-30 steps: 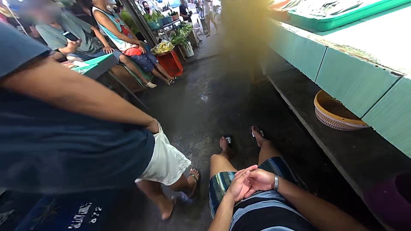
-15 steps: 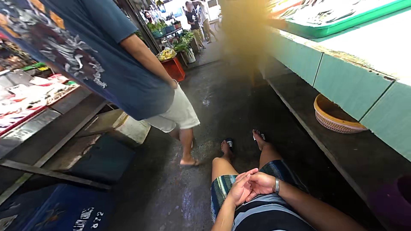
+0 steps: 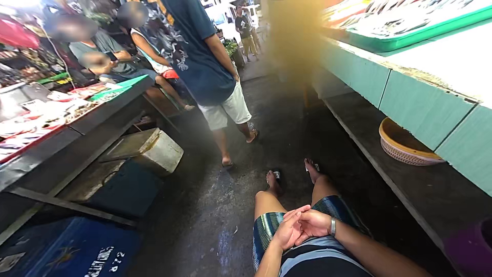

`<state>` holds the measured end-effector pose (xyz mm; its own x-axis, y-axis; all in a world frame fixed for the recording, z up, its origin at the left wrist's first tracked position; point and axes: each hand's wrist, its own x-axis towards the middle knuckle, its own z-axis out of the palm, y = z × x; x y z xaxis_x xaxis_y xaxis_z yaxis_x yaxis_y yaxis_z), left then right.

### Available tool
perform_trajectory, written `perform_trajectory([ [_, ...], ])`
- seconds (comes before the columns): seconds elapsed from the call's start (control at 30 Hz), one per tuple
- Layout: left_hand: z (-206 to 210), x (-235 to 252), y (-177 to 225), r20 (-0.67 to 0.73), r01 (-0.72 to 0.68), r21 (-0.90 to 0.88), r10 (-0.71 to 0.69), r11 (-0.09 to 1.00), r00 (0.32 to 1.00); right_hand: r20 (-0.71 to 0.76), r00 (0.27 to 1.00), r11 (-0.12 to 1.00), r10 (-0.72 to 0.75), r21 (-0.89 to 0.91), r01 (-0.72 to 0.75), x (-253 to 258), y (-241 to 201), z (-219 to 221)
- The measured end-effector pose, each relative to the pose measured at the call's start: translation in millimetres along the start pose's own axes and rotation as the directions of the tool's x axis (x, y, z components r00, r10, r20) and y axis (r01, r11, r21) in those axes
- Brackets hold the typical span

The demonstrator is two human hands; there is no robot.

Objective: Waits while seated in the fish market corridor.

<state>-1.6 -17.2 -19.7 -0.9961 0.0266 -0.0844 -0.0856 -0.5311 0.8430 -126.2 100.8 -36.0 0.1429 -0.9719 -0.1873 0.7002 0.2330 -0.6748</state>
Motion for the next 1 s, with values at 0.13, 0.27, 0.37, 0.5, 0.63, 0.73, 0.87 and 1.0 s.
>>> perform_trajectory([
  [0.13, 3, 2, -1, -0.026, 0.026, 0.012, -0.026, 1.0, 0.999, 0.001, 1.0, 1.0, -0.009, 0.0, 0.009, -4, 1, 0],
  [0.27, -2, -1, -1, -0.022, 0.014, 0.015, -0.014, 1.0, 1.0, -0.009, 1.0, 1.0, 0.0, 0.008, 0.0, -1, -1, 6],
  [0.37, -3, -2, 1, -0.032, -0.003, 0.036, 0.004, 0.999, 0.999, -0.007, 1.0, 1.0, 0.007, 0.0, -0.007, 1, -4, 9],
  [0.5, -3, 0, -2, -0.014, 0.007, 0.03, -0.007, 1.0, 1.0, 0.0, 1.0, 1.0, 0.004, 0.0, -0.004, -2, -1, 5],
  [0.63, 24, -3, 16, -0.136, 0.042, 0.132, -0.023, 0.99, 0.99, 0.017, 1.0, 0.999, 0.001, 0.034, -0.002, -3, 0, 3],
  [0.73, 23, -6, 17, -0.134, 0.032, 0.119, -0.016, 0.992, 0.991, 0.028, 1.0, 0.999, 0.006, 0.033, -0.007, 1, -1, 4],
  [0.87, -3, -2, 1, -0.011, -0.005, 0.029, 0.005, 1.0, 1.0, 0.013, 1.0, 1.0, -0.01, 0.0, 0.01, 0, -4, 8],
  [1.0, 5, 0, 4, -0.012, 0.019, 0.032, -0.019, 0.999, 1.0, 0.013, 1.0, 1.0, -0.008, 0.012, 0.008, -3, -1, 2],
])
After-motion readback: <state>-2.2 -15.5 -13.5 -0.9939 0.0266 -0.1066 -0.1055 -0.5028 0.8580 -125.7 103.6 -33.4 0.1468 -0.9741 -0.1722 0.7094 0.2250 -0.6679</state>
